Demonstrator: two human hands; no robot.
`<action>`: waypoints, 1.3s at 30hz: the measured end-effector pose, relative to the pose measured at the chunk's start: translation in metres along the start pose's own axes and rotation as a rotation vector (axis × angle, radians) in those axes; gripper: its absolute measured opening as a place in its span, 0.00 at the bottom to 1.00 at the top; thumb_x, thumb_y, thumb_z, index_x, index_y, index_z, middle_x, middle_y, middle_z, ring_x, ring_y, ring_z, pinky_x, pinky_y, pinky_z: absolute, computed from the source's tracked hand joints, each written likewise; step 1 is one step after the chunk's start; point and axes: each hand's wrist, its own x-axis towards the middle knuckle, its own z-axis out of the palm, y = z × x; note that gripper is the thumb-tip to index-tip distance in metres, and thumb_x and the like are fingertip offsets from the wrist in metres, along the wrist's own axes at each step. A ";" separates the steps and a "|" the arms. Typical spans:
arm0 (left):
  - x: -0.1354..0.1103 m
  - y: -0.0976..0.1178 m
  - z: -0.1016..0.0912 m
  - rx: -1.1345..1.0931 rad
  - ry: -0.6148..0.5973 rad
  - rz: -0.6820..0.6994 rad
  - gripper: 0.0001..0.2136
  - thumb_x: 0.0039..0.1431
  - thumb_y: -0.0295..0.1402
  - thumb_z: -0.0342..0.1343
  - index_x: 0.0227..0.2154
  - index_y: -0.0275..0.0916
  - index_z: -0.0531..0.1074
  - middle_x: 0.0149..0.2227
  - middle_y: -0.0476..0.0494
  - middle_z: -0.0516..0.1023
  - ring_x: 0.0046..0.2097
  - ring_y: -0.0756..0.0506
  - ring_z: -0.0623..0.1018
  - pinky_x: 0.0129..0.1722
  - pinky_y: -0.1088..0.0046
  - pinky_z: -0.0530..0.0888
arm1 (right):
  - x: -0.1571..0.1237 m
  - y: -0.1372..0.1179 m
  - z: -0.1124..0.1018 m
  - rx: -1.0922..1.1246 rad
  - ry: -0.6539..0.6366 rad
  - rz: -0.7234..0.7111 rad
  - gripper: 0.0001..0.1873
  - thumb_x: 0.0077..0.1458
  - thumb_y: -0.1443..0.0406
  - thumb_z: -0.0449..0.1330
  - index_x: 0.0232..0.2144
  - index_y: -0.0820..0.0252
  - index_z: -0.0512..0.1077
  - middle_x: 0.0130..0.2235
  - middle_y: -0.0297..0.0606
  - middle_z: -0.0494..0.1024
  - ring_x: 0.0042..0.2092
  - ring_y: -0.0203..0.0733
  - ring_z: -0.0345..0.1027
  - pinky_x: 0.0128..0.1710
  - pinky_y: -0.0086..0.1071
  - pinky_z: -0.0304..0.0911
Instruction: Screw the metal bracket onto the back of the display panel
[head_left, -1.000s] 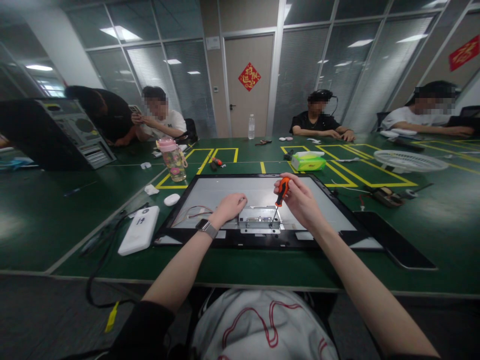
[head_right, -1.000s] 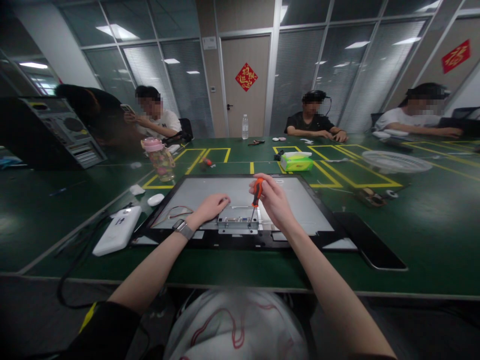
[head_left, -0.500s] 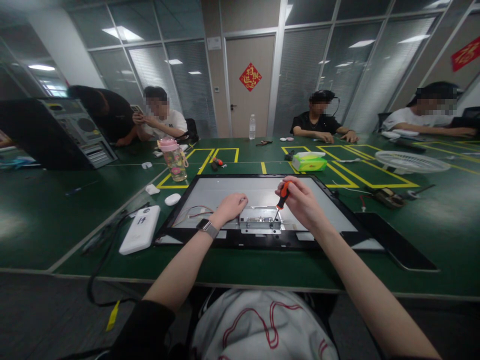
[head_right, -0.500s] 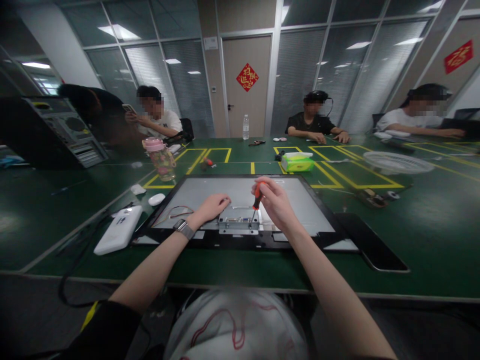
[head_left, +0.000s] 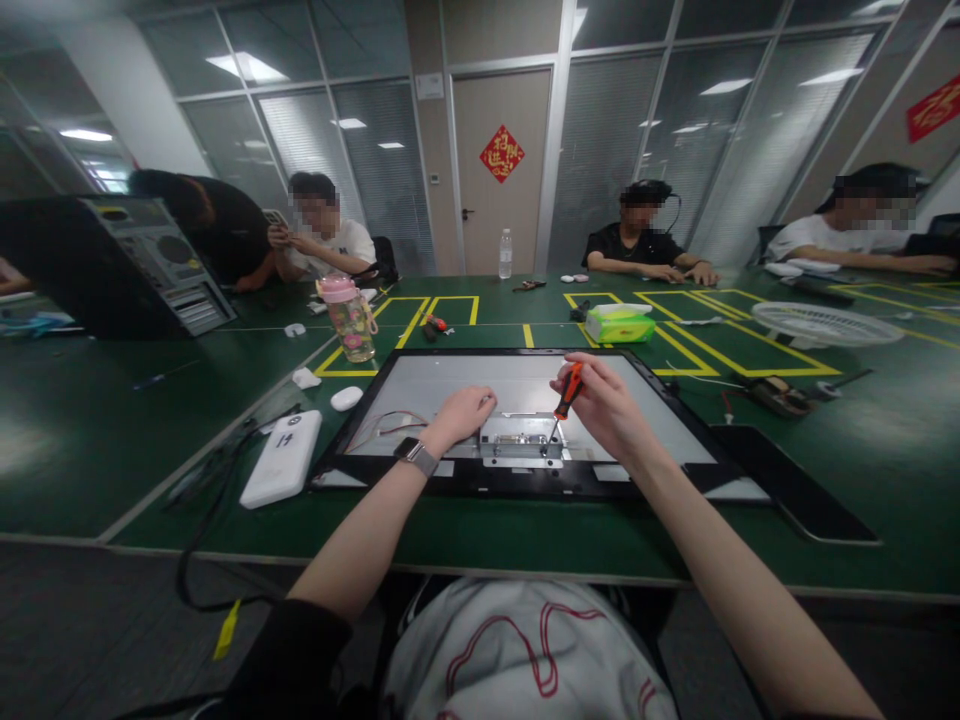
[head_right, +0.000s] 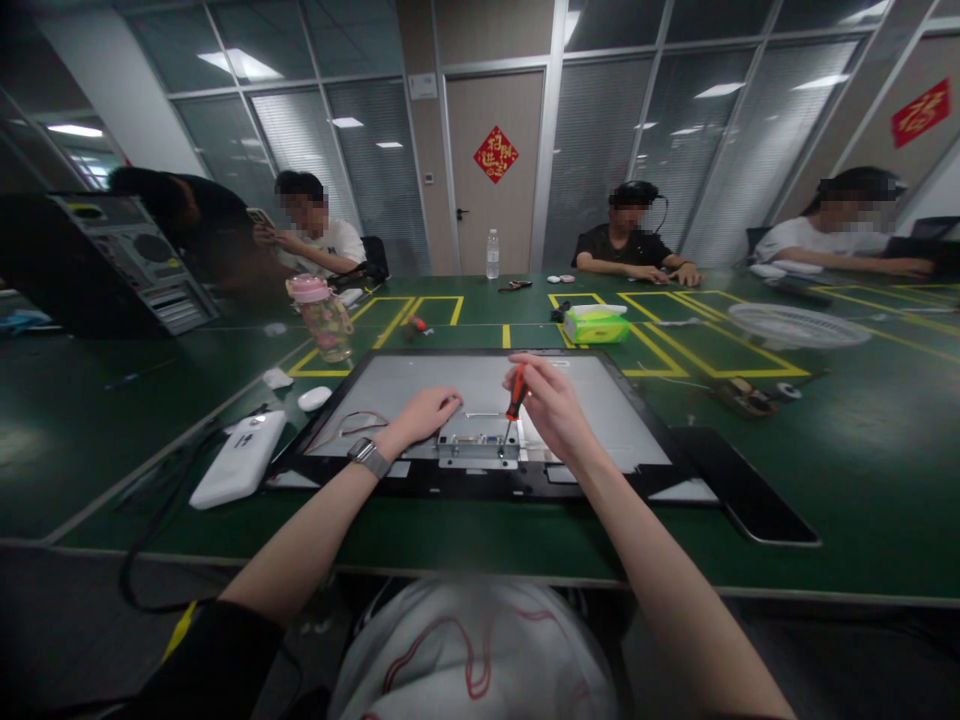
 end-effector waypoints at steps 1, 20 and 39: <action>0.000 0.000 0.000 0.002 0.000 -0.001 0.14 0.64 0.33 0.43 0.38 0.38 0.75 0.40 0.41 0.79 0.43 0.43 0.76 0.45 0.69 0.71 | 0.000 0.000 0.000 -0.006 -0.008 0.013 0.14 0.48 0.54 0.66 0.38 0.50 0.74 0.33 0.33 0.74 0.36 0.38 0.68 0.47 0.38 0.66; 0.000 -0.002 0.002 -0.012 0.009 0.000 0.14 0.64 0.33 0.44 0.39 0.38 0.75 0.40 0.42 0.79 0.43 0.43 0.76 0.45 0.69 0.71 | 0.000 0.002 0.004 -0.052 -0.001 -0.036 0.14 0.43 0.55 0.70 0.33 0.52 0.75 0.30 0.33 0.77 0.35 0.38 0.70 0.39 0.35 0.65; 0.001 -0.001 0.002 -0.021 0.000 -0.006 0.14 0.64 0.33 0.44 0.39 0.37 0.75 0.41 0.41 0.79 0.43 0.43 0.76 0.46 0.69 0.71 | 0.002 0.004 0.001 -0.048 0.019 -0.054 0.11 0.47 0.55 0.67 0.32 0.51 0.74 0.34 0.32 0.72 0.36 0.37 0.66 0.45 0.36 0.65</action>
